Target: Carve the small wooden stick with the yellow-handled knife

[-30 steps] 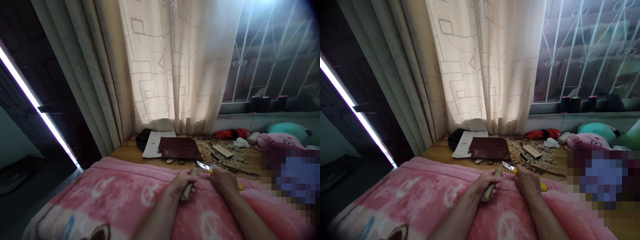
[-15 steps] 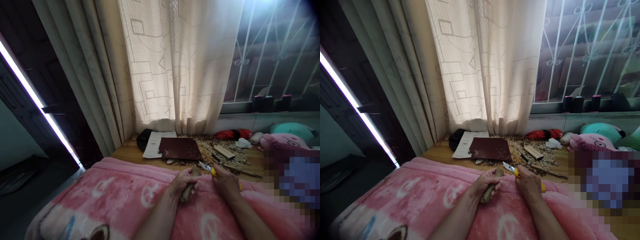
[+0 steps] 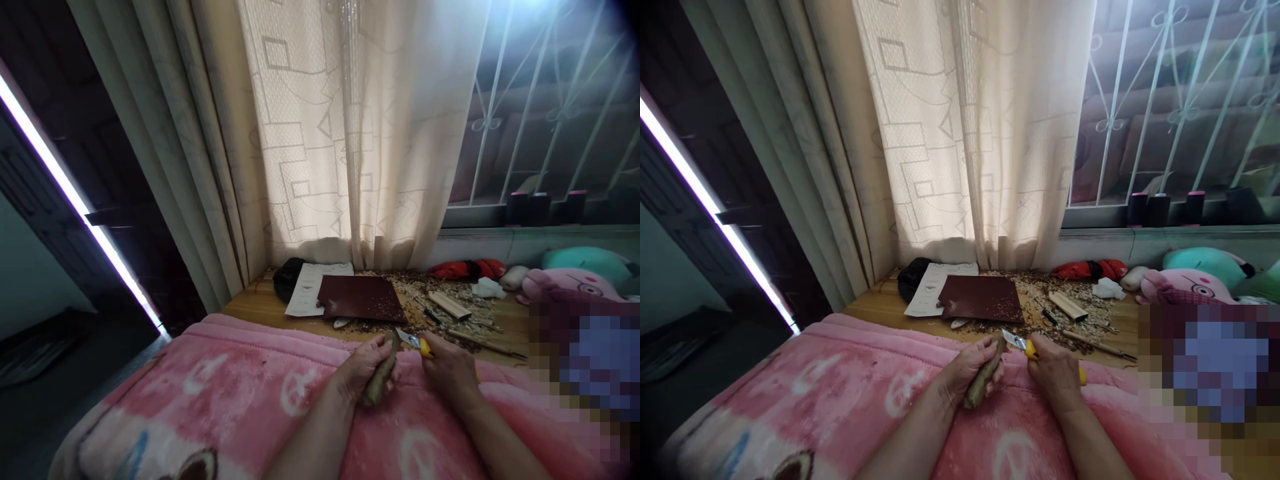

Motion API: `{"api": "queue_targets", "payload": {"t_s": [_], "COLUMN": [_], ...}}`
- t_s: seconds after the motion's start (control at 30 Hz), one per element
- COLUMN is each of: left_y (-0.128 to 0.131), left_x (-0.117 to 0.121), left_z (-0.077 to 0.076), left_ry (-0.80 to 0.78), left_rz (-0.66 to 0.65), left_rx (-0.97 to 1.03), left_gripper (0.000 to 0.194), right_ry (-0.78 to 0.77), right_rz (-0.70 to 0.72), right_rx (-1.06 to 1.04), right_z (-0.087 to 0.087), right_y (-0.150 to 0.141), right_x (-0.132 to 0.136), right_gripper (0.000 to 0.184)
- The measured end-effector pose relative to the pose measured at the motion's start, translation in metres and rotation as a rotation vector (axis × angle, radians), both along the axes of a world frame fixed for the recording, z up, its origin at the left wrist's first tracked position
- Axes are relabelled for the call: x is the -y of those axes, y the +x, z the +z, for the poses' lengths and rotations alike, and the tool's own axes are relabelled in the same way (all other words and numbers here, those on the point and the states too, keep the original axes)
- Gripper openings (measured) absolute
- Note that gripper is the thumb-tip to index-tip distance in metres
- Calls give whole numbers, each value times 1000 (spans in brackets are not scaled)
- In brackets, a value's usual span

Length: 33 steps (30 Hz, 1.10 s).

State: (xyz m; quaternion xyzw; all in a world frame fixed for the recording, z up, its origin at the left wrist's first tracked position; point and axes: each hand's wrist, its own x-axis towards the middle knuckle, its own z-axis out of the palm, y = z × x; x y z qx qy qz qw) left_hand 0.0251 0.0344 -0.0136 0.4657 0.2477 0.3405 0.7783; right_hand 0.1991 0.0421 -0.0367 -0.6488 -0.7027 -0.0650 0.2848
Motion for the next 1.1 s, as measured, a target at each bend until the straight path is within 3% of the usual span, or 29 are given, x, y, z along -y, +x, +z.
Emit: {"api": "queue_targets", "payload": {"t_s": [0.13, 0.37, 0.67, 1.1], "left_y": [2, 0, 1, 2], "left_x": [-1, -1, -1, 1], "left_z": [-2, -2, -4, -1], "left_ry": [-19, -81, -134, -142], "left_rz": [43, 8, 13, 54], "left_rx": [-4, 0, 26, -44], "left_gripper": [26, 27, 25, 24], "right_ry": [17, 48, -22, -78], "right_rz": [43, 121, 43, 76], "right_rx": [39, 126, 144, 179], "right_z": [1, 8, 10, 7], "right_y": [-3, -11, -11, -12], "right_x": [1, 8, 9, 7], "right_gripper": [16, 17, 17, 13]}}
